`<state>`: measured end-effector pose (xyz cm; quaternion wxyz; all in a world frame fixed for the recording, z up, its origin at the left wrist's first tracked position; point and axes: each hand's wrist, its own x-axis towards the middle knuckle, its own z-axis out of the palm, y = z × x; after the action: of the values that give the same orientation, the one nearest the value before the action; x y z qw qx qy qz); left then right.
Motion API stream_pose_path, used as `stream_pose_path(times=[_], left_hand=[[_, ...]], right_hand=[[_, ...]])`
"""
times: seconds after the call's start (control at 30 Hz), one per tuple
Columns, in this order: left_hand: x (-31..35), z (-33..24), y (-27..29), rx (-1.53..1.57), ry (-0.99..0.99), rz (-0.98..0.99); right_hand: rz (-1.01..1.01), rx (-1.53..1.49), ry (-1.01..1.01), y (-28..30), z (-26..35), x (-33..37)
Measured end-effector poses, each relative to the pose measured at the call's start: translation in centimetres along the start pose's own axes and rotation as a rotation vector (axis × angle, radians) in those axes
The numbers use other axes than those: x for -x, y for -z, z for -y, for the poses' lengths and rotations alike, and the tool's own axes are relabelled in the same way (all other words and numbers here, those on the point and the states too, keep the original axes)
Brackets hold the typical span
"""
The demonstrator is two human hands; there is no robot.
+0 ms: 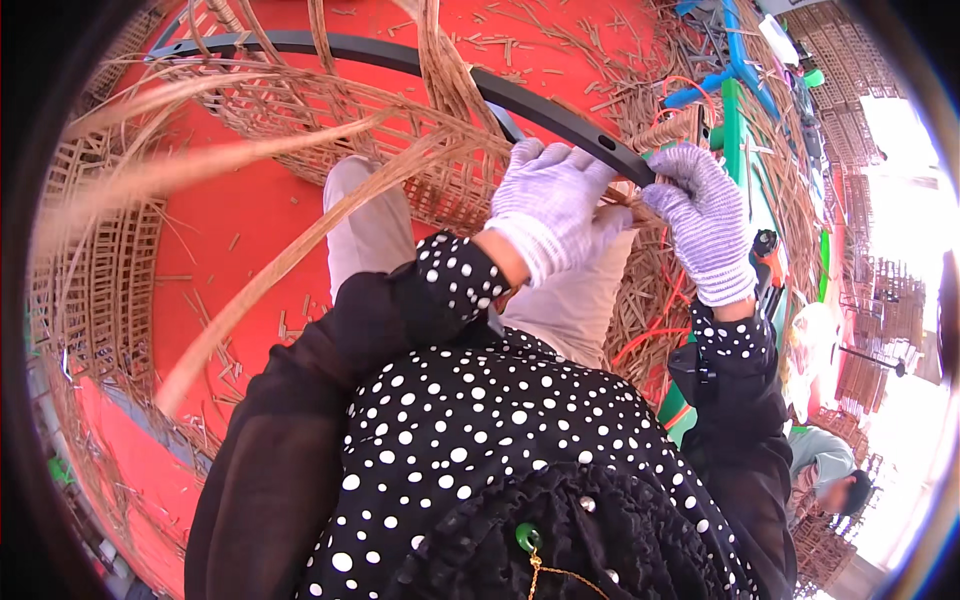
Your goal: The recorder is weaving bamboo strips onto a frame and securing them using a nail gun and pliers.
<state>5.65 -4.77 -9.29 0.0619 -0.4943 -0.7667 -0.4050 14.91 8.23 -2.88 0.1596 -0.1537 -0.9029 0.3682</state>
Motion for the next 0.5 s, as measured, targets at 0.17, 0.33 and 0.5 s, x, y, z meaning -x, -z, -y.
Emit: stream_pose_path(times=[0.17, 0.33, 0.5], left_hand=[[0.4, -0.9, 0.3, 0.19, 0.094, -0.034], [1.5, -2.8, 2.5, 0.327, 0.022, 0.007], [-3.6, -3.3, 6.9, 0.403, -0.382, 0.307]], right_hand=[[-0.037, -0.053, 0.032, -0.3, -0.3, 0.3], [-0.064, 0.124, 0.235, -0.1, 0.2, 0.9], [-0.129, 0.16, 0.315, 0.0, -0.8, 1.3]])
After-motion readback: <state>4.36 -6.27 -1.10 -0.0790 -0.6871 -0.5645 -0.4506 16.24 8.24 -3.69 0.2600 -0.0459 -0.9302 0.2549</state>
